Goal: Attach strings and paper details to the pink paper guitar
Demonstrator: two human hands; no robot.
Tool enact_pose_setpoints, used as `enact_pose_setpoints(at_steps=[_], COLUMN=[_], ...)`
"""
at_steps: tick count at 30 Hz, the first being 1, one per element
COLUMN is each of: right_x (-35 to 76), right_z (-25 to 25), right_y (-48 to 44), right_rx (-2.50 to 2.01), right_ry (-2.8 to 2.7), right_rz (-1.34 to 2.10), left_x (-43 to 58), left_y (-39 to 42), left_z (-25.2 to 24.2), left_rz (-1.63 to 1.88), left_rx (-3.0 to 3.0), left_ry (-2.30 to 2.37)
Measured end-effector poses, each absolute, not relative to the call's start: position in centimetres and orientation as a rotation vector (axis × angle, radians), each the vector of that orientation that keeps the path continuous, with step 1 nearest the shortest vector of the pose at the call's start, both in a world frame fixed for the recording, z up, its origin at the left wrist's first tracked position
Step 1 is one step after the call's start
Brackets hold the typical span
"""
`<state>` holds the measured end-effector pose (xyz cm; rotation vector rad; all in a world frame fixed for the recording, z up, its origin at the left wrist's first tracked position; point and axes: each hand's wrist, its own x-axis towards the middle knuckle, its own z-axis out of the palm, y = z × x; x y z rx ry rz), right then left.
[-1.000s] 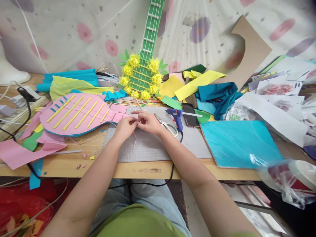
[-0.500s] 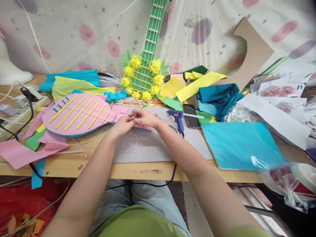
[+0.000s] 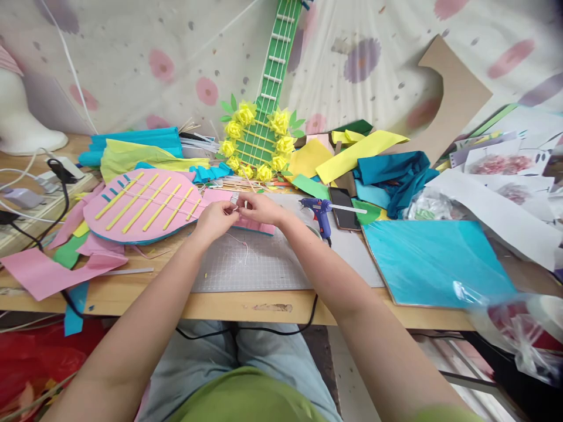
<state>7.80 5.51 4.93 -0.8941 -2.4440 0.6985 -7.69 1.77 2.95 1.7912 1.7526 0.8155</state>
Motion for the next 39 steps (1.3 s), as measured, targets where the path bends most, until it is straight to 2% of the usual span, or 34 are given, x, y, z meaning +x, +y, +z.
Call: enact_pose_setpoints(at_steps=[8,13,16,22,25,32,39], right_x=[7.2,6.4,6.3,6.9,7.1,6.3,5.9], right_z=[3.4,3.1,3.0,2.8,2.7,2.7,2.2], right_y=[5.6,5.6,5.7,5.5,5.1,4.5,4.3], right_rx=[-0.759,-0.746,-0.777,-0.848,-0.823,-0.807,-0.846], right_ry=[-2.223,-2.031,-2.015,-2.107,-2.053,-1.76,-1.646], right_rz=[1.043,1.25,1.235,0.91,0.992,1.347,1.492], left_x=[-7.0,-7.0,-7.2,-7.1,-6.8,-6.9,-7.2], left_y=[1.1,0.6,0.8,0.8,0.6,0.7,1.1], left_z=[2.7,2.5,1.9,0.5,0.4,0.3,-0.2], left_rz=[0.787,0.997,1.129,1.163,1.142,1.328,1.418], left_rx=[2.119,2.268,2.207,2.068,2.119,2.243,2.31], left_ry=[1.89,1.996,1.996,1.931,1.92,1.96,1.879])
